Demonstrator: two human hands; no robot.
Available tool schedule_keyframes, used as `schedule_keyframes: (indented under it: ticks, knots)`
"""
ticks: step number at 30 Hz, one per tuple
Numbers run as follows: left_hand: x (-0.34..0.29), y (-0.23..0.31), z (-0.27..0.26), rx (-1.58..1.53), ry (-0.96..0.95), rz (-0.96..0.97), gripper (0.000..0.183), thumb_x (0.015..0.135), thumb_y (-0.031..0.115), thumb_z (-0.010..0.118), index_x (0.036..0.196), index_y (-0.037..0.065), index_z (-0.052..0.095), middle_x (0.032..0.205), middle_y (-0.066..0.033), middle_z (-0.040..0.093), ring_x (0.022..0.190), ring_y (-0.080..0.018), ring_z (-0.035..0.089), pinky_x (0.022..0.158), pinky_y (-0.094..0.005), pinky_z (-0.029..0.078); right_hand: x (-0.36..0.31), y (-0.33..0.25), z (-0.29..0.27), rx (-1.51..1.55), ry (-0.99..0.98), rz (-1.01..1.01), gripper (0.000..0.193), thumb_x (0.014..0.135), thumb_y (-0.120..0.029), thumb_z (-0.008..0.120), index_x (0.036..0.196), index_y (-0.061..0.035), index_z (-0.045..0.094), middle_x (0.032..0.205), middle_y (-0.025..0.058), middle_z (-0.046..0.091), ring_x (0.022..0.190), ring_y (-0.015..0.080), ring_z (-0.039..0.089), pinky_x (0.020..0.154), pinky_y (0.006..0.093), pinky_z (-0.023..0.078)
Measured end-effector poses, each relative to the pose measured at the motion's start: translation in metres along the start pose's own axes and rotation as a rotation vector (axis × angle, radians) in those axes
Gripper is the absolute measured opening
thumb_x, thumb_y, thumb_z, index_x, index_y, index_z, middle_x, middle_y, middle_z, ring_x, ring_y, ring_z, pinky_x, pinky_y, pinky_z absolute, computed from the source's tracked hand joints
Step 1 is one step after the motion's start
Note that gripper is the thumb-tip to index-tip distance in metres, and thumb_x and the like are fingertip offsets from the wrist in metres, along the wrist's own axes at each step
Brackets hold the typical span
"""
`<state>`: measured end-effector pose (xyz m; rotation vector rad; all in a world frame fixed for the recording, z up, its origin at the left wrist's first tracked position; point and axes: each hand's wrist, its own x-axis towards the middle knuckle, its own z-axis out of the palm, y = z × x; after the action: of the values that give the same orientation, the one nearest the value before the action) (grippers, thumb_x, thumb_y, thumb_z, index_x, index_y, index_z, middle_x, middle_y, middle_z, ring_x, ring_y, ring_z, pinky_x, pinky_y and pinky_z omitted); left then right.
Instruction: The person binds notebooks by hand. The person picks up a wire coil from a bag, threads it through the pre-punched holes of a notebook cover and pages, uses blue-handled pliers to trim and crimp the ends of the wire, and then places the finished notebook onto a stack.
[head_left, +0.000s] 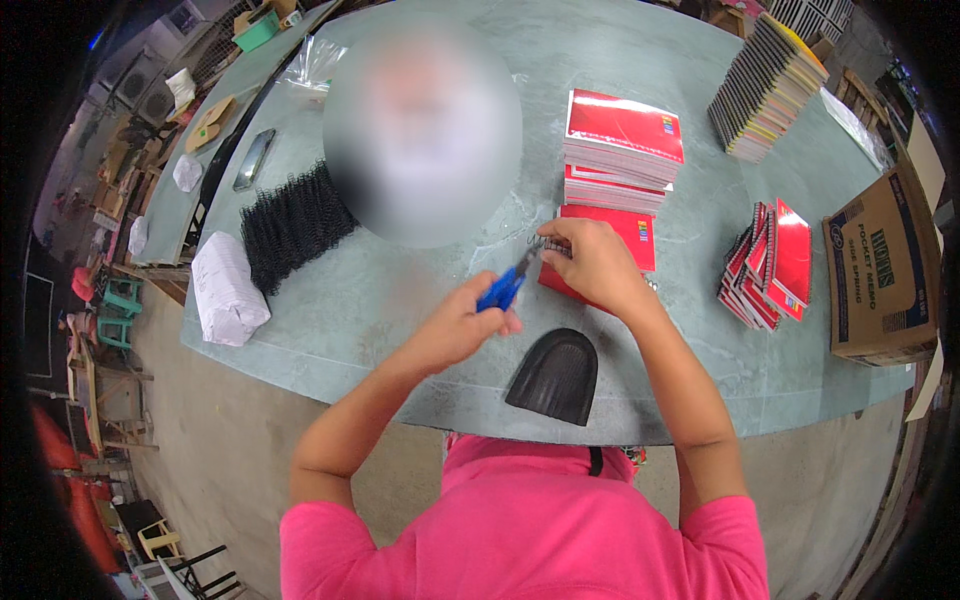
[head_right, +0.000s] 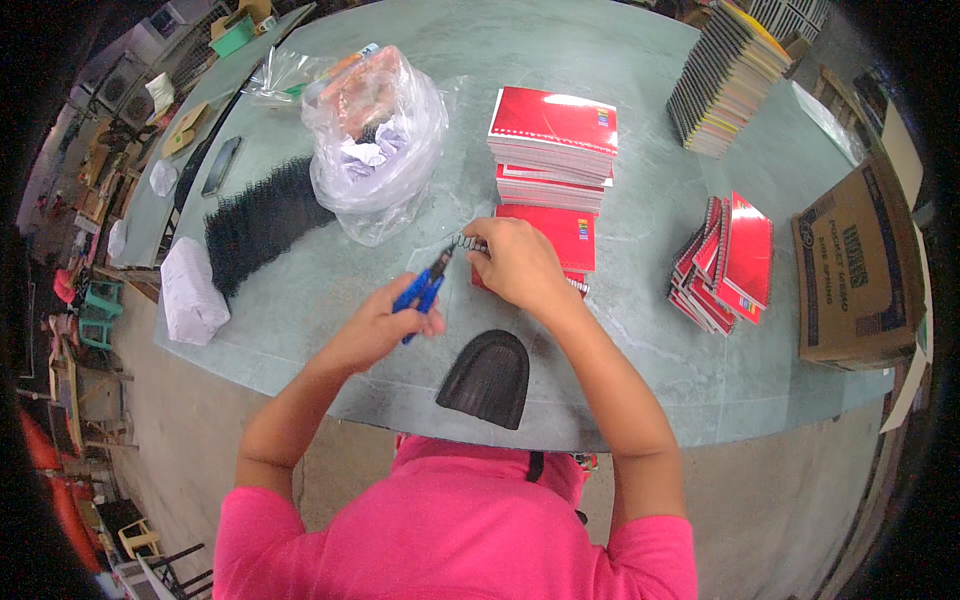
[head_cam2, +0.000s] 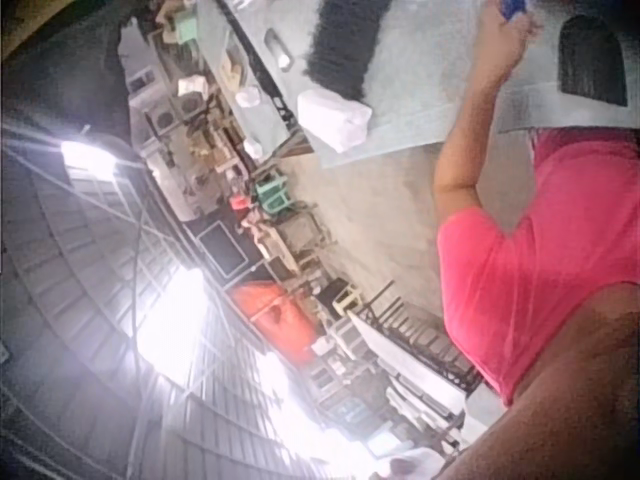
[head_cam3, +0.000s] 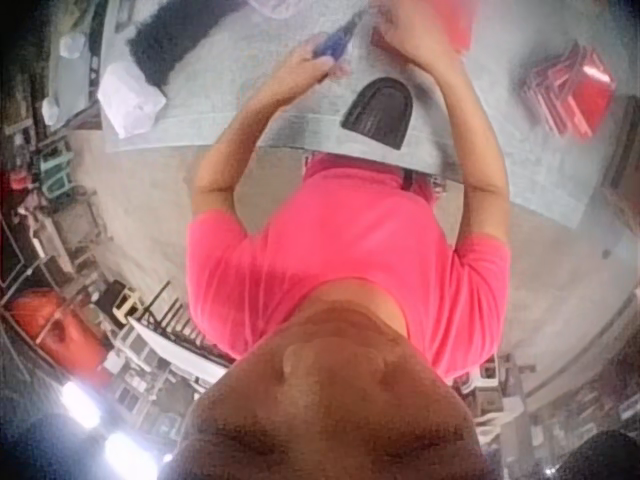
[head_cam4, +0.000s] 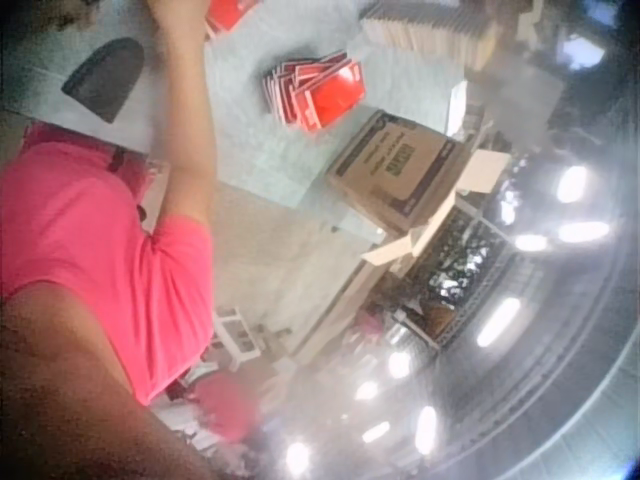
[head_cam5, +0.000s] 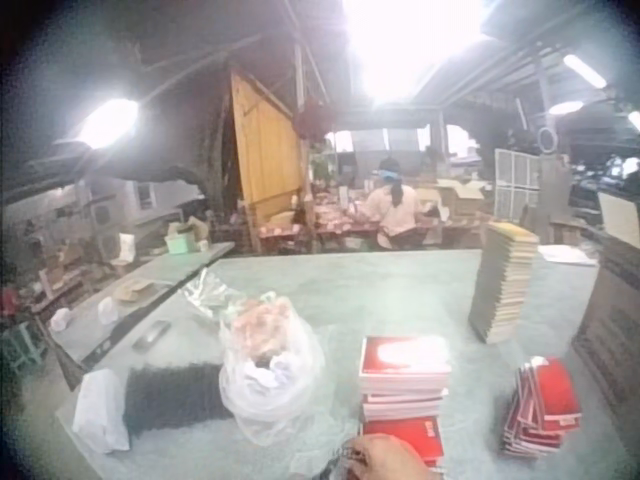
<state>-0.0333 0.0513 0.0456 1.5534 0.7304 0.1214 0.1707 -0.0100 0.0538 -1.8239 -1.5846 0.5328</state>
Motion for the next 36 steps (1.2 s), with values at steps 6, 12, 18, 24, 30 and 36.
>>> schedule_keyframes:
  ticks: [6, 12, 18, 24, 30, 36]
  knots:
    - [0.008, -0.013, 0.009, -0.223, -0.073, -0.122, 0.040, 0.087, 0.029, 0.047, 0.120, 0.007, 0.041, 0.090, -0.0070, 0.056, 0.075, -0.0145, 0.055, 0.068, -0.0274, 0.044, -0.007, -0.001, 0.008, -0.014, 0.052, -0.062, 0.030, 0.073, -0.002, 0.063, 0.103, -0.0022, 0.064, 0.090, 0.0178, 0.065, 0.080, 0.0285, 0.064, 0.072, 0.0360, 0.050]
    - [0.009, 0.001, 0.002, -0.056, -0.073, -0.162, 0.040, 0.088, 0.032, 0.046, 0.119, 0.008, 0.045, 0.095, -0.0075, 0.056, 0.078, -0.0160, 0.056, 0.070, -0.0279, 0.044, -0.009, -0.010, 0.001, 0.092, -0.049, -0.044, 0.028, 0.073, -0.001, 0.060, 0.100, -0.0073, 0.068, 0.092, 0.0177, 0.065, 0.088, 0.0339, 0.059, 0.079, 0.0419, 0.047]
    - [0.007, -0.004, -0.001, -0.071, -0.096, -0.167, 0.039, 0.087, 0.031, 0.050, 0.119, 0.007, 0.047, 0.094, -0.0060, 0.055, 0.076, -0.0133, 0.053, 0.069, -0.0270, 0.044, -0.008, -0.004, 0.010, 0.037, 0.033, -0.176, 0.027, 0.071, 0.005, 0.061, 0.094, -0.0058, 0.069, 0.087, 0.0117, 0.064, 0.079, 0.0297, 0.058, 0.074, 0.0374, 0.048]
    - [0.011, -0.005, -0.005, 0.214, -0.026, -0.116, 0.032, 0.087, 0.028, 0.055, 0.109, 0.005, 0.055, 0.086, -0.0025, 0.057, 0.073, -0.0097, 0.053, 0.065, -0.0244, 0.043, -0.006, 0.001, 0.014, 0.033, 0.018, -0.216, 0.028, 0.070, 0.007, 0.060, 0.092, -0.0058, 0.069, 0.093, 0.0106, 0.064, 0.084, 0.0298, 0.060, 0.077, 0.0371, 0.048]
    - [0.011, -0.004, -0.005, 0.045, -0.057, -0.060, 0.029, 0.086, 0.029, 0.057, 0.102, 0.004, 0.059, 0.079, -0.0009, 0.058, 0.068, -0.0097, 0.054, 0.059, -0.0259, 0.043, -0.008, -0.004, 0.014, 0.068, -0.013, -0.227, 0.027, 0.070, 0.003, 0.058, 0.093, -0.0077, 0.069, 0.093, 0.0098, 0.065, 0.089, 0.0310, 0.059, 0.080, 0.0382, 0.047]
    - [0.018, -0.006, 0.003, 0.748, 0.227, 0.124, 0.025, 0.087, 0.028, 0.055, 0.091, 0.003, 0.058, 0.072, -0.0022, 0.060, 0.066, -0.0136, 0.057, 0.059, -0.0305, 0.043, -0.013, -0.008, 0.013, 0.019, 0.096, -0.188, 0.022, 0.070, 0.002, 0.064, 0.092, -0.0013, 0.067, 0.096, 0.0142, 0.059, 0.085, 0.0311, 0.059, 0.076, 0.0377, 0.049]
